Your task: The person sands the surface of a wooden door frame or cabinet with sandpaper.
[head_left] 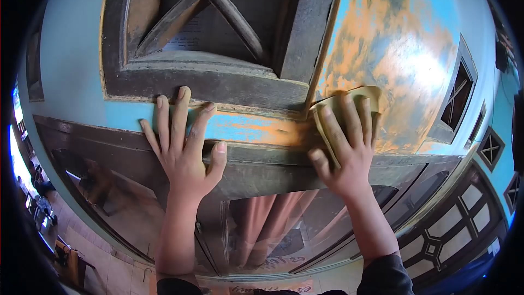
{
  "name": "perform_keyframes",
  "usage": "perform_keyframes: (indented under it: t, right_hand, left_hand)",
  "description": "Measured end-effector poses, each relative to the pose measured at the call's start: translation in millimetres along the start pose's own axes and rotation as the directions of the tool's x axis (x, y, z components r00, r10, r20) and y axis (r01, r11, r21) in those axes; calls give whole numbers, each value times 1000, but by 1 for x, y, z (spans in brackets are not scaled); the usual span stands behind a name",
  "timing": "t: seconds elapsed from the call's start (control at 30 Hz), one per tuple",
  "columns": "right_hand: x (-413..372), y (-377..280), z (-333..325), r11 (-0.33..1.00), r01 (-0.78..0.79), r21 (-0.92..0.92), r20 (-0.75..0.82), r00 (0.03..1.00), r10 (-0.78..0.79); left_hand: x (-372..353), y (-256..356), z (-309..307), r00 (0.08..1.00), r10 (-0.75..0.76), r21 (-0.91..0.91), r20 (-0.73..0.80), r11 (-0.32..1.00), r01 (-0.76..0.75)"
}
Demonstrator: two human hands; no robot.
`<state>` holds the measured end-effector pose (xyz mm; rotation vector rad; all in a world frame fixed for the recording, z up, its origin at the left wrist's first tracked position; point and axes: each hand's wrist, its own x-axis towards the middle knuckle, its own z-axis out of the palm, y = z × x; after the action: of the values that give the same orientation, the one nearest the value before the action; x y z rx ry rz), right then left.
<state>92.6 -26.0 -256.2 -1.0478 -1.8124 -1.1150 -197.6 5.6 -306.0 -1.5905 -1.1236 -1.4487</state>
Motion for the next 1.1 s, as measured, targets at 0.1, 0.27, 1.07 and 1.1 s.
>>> perform_keyframes:
  t: [0.1,0.27,1.07,1.1]
  right_hand:
    - [-16,-24,10,983,182,1,160,971,-179]
    - [8,-10,3,996,81,-38,62,995,-79]
    - [27,-24,0,969,242,-53,158,960,-232]
    - [34,-16,1,969,221,-106,62,975,-215]
  left_hand:
    - [0,1,1,1000,-11,-8,-13,1000,11]
    - [1,0,-2,1000,6,47,8,999,-6]
    - [-2,-5,2,996,79,126,53,988,-85]
    - [-2,-5,2,995,87,128,56,987,-93]
